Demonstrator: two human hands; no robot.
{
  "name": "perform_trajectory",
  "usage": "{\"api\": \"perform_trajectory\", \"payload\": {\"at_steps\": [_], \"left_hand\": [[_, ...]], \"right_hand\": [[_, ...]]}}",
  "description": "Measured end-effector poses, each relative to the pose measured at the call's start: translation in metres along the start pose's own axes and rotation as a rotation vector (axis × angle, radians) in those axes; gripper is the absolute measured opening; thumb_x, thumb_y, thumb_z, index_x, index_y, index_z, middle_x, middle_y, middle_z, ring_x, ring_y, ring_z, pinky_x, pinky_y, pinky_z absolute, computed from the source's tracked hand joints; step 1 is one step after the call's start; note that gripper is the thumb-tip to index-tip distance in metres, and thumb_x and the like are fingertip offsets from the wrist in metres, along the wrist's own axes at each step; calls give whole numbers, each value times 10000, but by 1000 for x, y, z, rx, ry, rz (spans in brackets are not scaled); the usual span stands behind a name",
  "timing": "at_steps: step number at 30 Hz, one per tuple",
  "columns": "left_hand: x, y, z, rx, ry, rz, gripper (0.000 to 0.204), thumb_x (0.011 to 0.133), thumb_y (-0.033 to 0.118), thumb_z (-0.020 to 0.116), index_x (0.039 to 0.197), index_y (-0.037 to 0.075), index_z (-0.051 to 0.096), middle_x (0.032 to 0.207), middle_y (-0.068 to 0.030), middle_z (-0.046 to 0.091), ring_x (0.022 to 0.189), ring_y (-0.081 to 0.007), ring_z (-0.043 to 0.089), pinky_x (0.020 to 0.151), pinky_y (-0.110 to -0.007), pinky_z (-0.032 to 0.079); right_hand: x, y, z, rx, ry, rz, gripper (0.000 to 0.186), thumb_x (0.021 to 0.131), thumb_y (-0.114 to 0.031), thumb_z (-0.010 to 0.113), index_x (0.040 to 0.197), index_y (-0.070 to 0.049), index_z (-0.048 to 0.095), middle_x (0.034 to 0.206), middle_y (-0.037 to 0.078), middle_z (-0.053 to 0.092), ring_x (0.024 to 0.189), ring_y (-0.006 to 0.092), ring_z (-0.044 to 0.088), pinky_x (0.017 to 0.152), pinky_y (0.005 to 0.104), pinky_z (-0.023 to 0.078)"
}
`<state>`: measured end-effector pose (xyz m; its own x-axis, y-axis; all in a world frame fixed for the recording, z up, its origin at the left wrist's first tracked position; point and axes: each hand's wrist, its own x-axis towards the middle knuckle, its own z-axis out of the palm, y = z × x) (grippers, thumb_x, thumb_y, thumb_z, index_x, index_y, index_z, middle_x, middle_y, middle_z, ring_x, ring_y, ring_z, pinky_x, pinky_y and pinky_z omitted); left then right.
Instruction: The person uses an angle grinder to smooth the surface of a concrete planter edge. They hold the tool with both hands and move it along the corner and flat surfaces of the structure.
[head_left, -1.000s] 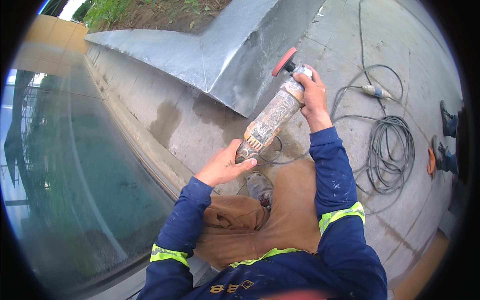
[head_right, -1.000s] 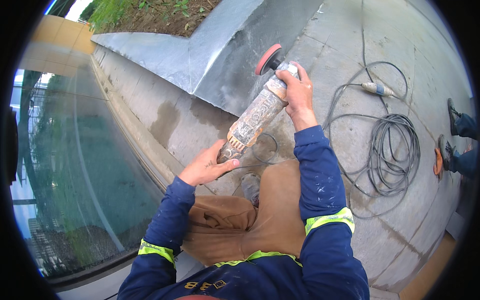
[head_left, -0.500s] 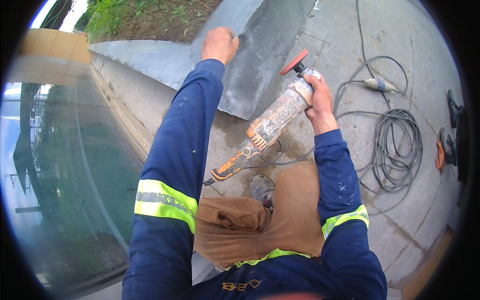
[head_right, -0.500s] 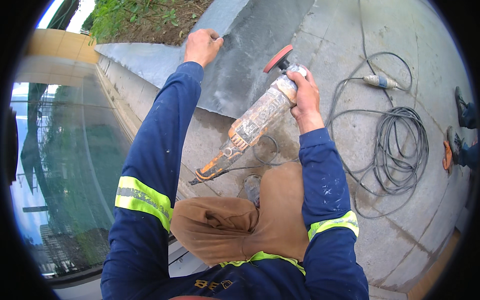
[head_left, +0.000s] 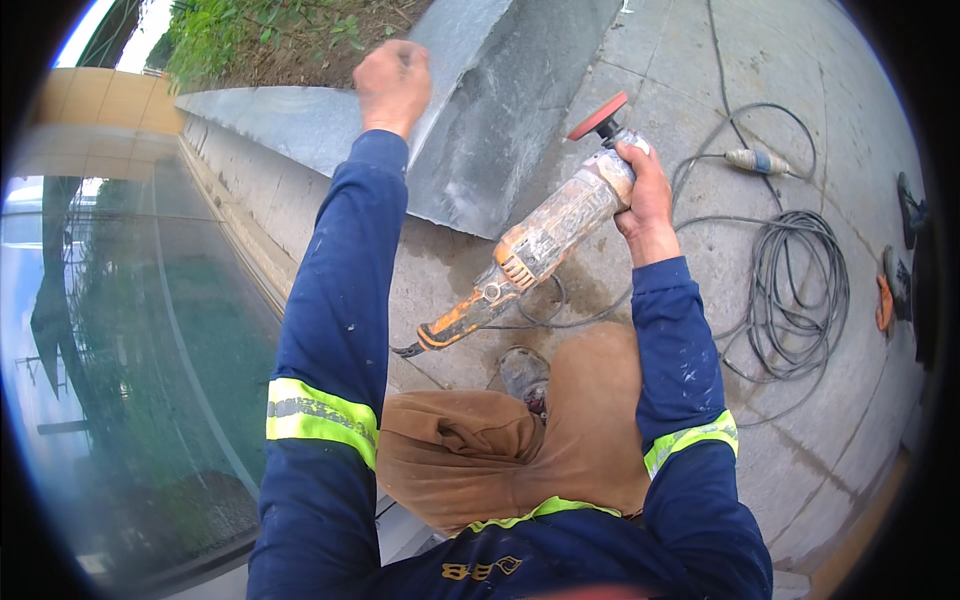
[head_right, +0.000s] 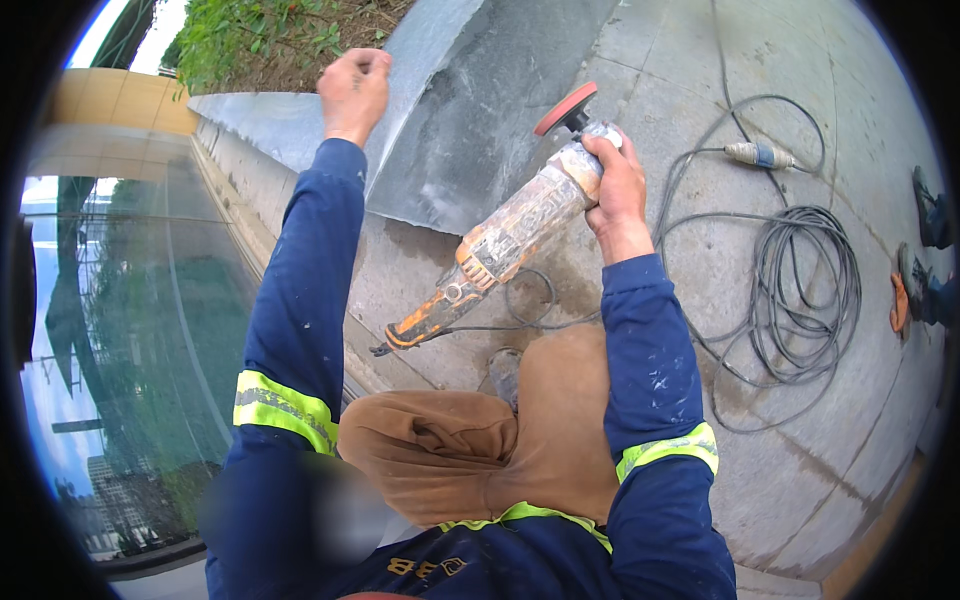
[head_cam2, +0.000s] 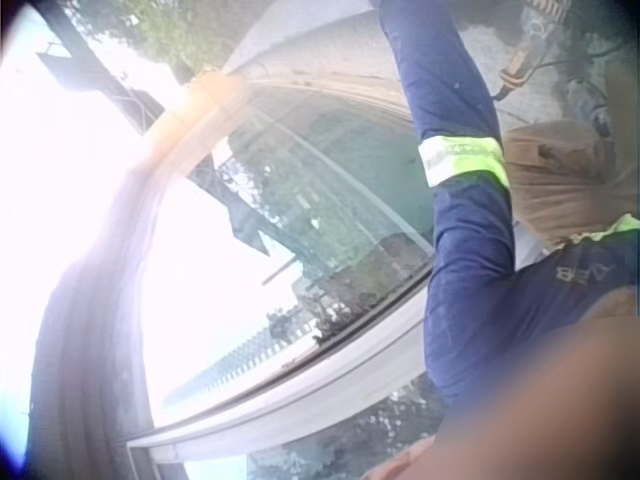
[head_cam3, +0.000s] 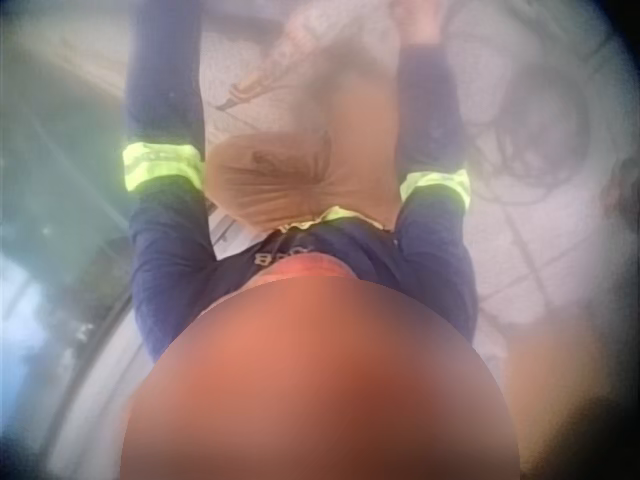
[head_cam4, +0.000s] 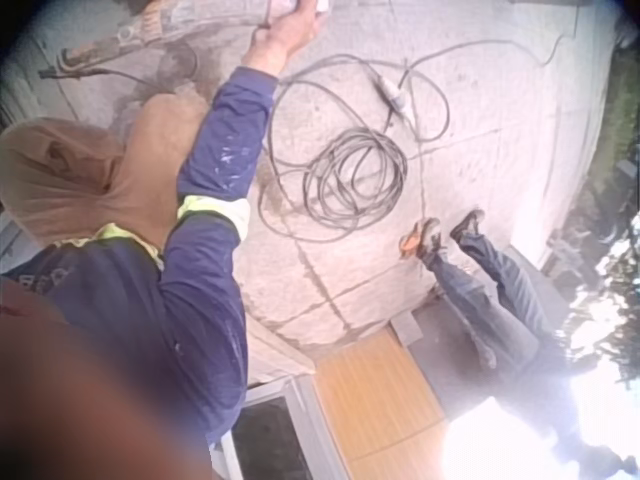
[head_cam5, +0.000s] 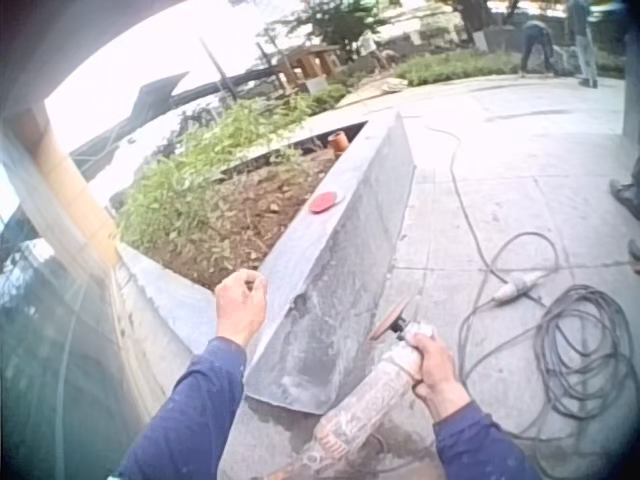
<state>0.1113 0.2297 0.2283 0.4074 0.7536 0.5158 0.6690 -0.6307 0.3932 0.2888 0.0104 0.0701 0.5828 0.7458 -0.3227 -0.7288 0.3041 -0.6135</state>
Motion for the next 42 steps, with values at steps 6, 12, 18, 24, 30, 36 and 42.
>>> {"api": "perform_trajectory", "payload": {"at_steps": [6, 12, 18, 24, 30, 36, 42], "left_hand": [[-3, -143, -107, 381, 80, -393, 491, 837, 89, 664, 1311, -27, 609, 1137, -208, 713, 1041, -236, 683, 907, -336, 525], [-132, -20, -139, -369, -588, -440, 568, 969, 334, 714, 1406, 18, 535, 1081, -83, 665, 1013, -174, 631, 887, -321, 500], [-247, 18, -100, -253, -1056, -450, 811, 798, 530, 835, 1316, -20, 539, 998, -200, 709, 968, -296, 690, 822, -402, 532], [-269, 48, -105, -82, -809, -369, 634, 776, 334, 790, 1229, 2, 494, 811, -213, 702, 854, -418, 698, 737, -506, 531], [-269, 23, -117, -104, -596, -209, 664, 747, 230, 743, 1338, 105, 465, 731, -182, 683, 744, -423, 681, 672, -499, 518], [-280, 11, -112, -139, -691, -333, 741, 750, 233, 718, 1416, 116, 415, 812, -217, 699, 809, -447, 682, 743, -503, 535], [-287, 0, -90, -18, -723, -383, 769, 760, 229, 729, 1426, 77, 374, 818, -229, 707, 821, -464, 690, 756, -535, 541]], "right_hand": [[1, 7, 15, 21, -45, 16, 291, 952, -143, 612, 1214, -31, 550, 1025, 117, 650, 881, 264, 703, 782, 436, 623], [-13, -1, 18, -14, -15, 30, 329, 941, -115, 625, 1250, -25, 551, 1034, 111, 656, 889, 250, 703, 781, 425, 617], [-26, -10, 32, -117, -17, -31, 556, 867, -62, 699, 1384, 19, 510, 1091, 140, 663, 939, 241, 696, 797, 405, 607], [-47, -31, 64, -228, -41, -102, 561, 863, -78, 722, 1377, 16, 516, 1123, 140, 662, 929, 222, 690, 814, 380, 595], [-38, -17, 82, 89, -244, -101, 431, 946, -312, 701, 1276, -64, 573, 1130, 126, 667, 991, 291, 696, 922, 463, 581], [-40, 22, 91, -86, -210, -79, 670, 931, -190, 733, 1497, -47, 403, 1266, 155, 620, 1078, 271, 671, 925, 442, 576], [-25, 46, 94, -235, -148, -55, 742, 910, -113, 693, 1552, -34, 330, 1287, 169, 604, 1066, 260, 670, 903, 398, 575]]}}
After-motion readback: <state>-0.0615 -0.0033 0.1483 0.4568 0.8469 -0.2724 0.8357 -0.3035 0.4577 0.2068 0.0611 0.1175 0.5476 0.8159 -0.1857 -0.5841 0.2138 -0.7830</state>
